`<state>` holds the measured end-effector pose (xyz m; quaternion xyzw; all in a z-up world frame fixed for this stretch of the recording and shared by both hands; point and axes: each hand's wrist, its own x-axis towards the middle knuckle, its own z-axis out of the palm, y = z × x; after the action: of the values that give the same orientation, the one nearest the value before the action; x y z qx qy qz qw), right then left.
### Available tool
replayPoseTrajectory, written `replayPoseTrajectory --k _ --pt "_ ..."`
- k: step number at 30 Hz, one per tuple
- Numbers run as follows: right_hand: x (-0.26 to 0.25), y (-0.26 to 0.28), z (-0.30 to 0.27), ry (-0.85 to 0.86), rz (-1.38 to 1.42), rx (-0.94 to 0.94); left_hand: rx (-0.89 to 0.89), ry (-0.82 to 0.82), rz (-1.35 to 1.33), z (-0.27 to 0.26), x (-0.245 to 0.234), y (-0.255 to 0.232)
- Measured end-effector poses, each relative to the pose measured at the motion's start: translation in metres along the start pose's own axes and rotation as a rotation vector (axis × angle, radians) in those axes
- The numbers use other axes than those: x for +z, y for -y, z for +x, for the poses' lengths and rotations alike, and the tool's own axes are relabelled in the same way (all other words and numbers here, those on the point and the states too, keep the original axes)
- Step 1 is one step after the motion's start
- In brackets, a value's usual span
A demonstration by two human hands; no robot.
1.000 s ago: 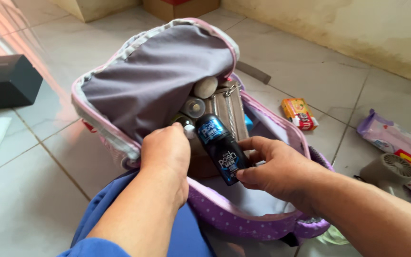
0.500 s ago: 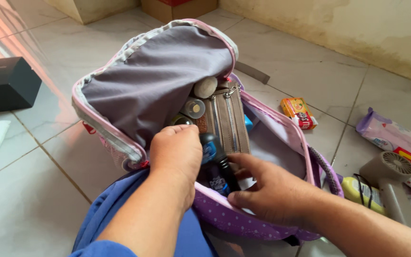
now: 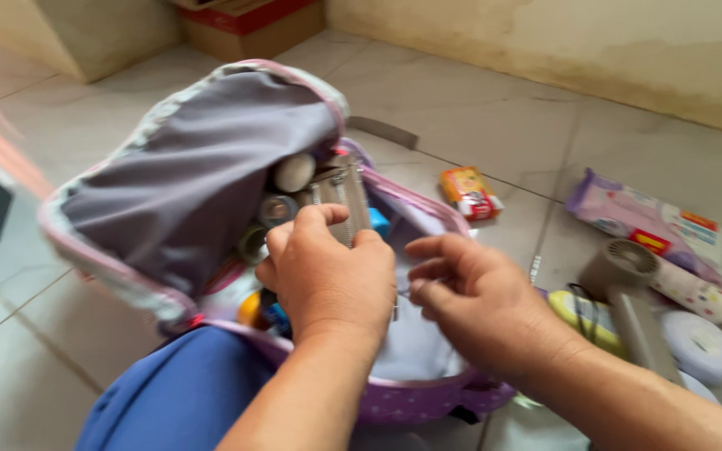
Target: The person packs a purple backpack with daily essentials, including a water bottle, charger, sunglasses, smartphone, small purse, baby powder, and various toiletries. They place each item into the bag one by one.
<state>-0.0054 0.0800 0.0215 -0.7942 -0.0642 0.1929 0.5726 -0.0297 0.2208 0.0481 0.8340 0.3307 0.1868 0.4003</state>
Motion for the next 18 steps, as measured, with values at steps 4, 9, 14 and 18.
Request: replayPoseTrajectory --k 4,9,14,18 --pt "-0.046 -0.008 -0.009 -0.233 0.034 -0.050 0.187 0.021 -0.045 -0.026 0.036 -0.025" --pt "-0.109 -0.034 -0.025 -0.529 -0.059 -0.023 0.296 0.157 -0.135 -0.065 0.084 -0.062" --pt "-0.161 -0.078 -0.045 -0.703 -0.379 0.191 0.255 0.394 -0.130 -0.108 0.124 -0.092" --pt "-0.182 -0.109 -0.057 -0.723 -0.508 0.392 0.146 0.640 -0.039 -0.135 0.143 -0.103"
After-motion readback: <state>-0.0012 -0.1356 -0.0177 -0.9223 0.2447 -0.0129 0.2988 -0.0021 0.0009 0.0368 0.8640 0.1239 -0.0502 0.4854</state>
